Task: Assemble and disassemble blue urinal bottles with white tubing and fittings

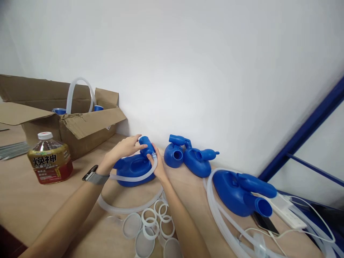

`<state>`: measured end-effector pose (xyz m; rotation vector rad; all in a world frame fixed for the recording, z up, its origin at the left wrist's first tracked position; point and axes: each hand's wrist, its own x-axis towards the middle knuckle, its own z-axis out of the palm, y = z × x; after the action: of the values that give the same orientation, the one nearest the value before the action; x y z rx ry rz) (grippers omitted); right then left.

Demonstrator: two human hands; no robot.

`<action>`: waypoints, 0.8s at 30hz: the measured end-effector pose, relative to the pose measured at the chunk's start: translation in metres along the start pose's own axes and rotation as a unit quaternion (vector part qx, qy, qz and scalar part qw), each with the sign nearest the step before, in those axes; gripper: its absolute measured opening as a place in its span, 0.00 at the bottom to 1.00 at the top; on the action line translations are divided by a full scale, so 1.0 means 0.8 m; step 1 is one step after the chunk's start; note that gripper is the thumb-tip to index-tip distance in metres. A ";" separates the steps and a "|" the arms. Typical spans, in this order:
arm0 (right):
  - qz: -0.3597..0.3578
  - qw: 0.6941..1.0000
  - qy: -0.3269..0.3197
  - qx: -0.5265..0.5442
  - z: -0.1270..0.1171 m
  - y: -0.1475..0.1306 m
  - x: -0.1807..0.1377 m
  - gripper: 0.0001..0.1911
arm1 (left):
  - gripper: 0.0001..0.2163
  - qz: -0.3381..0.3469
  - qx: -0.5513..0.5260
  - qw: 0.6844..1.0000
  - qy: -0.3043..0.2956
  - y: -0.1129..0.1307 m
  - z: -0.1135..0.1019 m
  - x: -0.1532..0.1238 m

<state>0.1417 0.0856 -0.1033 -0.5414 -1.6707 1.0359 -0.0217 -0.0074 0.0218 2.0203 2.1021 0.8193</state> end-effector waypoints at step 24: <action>-0.089 0.968 -0.151 -0.181 -0.050 -0.072 0.013 0.38 | 0.30 0.039 -0.381 0.893 0.238 -0.002 0.015 0.020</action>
<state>0.1829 0.0783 -0.0458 -0.4716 -2.1594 0.7095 -0.0198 0.0117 0.0150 1.5577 1.4621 1.9355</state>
